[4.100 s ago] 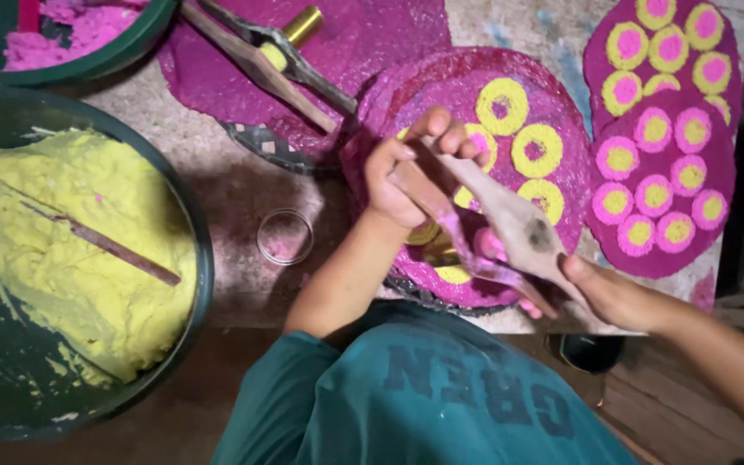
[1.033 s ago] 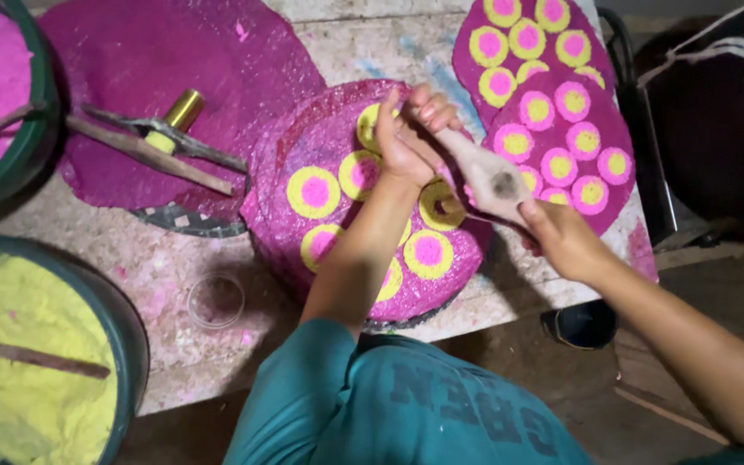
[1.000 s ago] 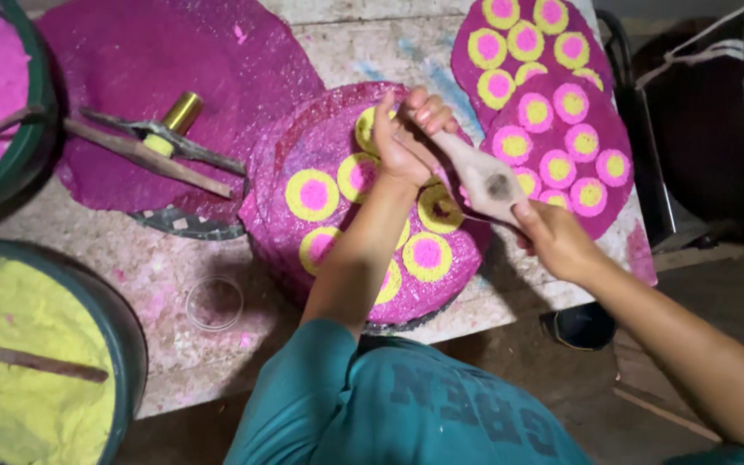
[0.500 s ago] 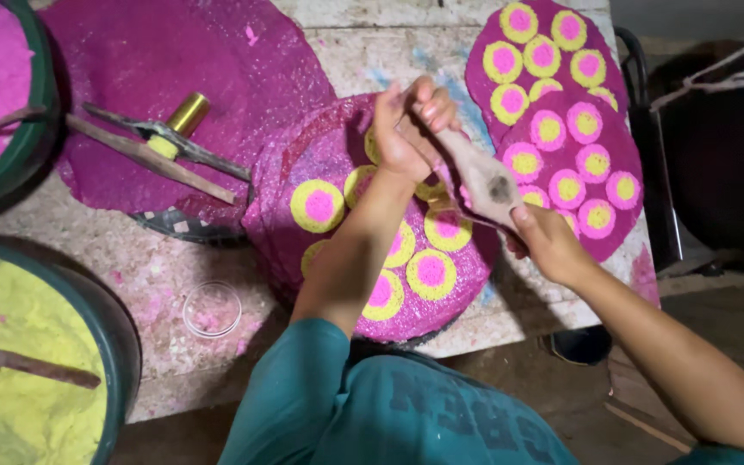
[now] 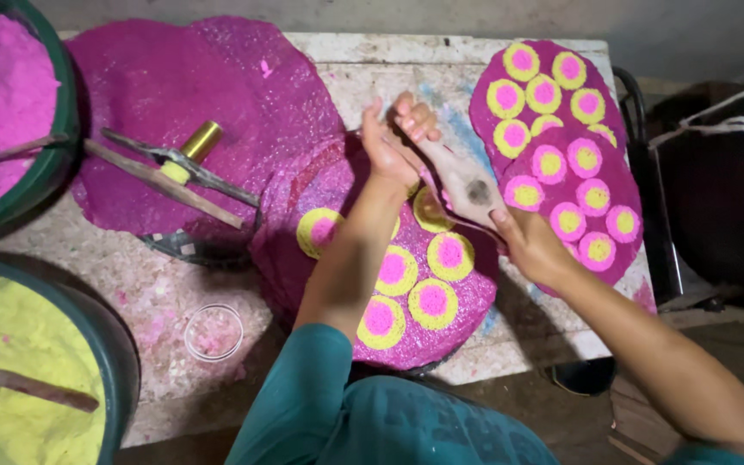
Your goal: The person uses a wooden press to form yellow dough into ring shapes and places them onto a flattened pink dough sheet. They repeat this process, filling the pink sheet with multiple yellow rings, then transfer the completed sheet to a tray. The person continues the cycle with a new pink sheet.
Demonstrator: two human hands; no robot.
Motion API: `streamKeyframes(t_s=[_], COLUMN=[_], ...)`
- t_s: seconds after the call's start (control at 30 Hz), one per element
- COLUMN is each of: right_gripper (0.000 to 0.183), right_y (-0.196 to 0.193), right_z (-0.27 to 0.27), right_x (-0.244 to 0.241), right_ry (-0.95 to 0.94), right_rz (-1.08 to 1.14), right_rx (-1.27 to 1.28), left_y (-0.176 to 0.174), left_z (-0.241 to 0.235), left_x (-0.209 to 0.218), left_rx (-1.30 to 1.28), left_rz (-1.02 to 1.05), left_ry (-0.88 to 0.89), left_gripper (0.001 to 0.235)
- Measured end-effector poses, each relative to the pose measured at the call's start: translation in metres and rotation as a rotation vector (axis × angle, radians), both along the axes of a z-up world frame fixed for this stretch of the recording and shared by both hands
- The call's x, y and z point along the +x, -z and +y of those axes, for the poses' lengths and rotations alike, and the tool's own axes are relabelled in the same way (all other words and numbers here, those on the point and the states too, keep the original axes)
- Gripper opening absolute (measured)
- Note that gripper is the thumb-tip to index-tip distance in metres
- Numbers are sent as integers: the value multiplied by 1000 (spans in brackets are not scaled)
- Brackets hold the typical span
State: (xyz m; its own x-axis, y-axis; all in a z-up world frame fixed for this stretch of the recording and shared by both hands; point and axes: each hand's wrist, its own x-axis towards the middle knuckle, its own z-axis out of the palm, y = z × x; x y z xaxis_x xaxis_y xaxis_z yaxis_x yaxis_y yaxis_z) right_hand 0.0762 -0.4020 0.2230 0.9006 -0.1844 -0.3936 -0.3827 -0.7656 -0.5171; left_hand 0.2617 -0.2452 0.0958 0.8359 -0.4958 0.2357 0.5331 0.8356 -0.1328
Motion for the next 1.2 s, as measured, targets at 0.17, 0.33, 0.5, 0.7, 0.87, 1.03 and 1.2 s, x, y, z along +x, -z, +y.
streamKeyframes(t_s=[0.17,0.33,0.5,0.7,0.87,1.03,1.2], right_gripper=[57,61,61,59,62,65,61], right_y=[8,40,37,22,20,31,66], right_z=[-16,-15,-14,28,33,17,49], right_x=[7,22,46,72,70,79,86], right_ry=[-37,-66,-85,-137,-136,-137,-201], right_rz=[-75,-162,-81,-185,-145,-134,-315], right_rx=[-91,169,231,-33,54,-109,105], left_y=[-7,-37,-49,-25,-4,-16,-61], left_z=[-4,25,49,63,57,53,105], left_x=[2,21,35,56,59,56,53], left_rx=[31,181,238,178,173,152,269], left_rz=[53,-9,-58,14,30,81,-20], left_ry=[-62,-166,-166,-203,-190,-248,-268], left_gripper=[39,45,35,37,40,42,53])
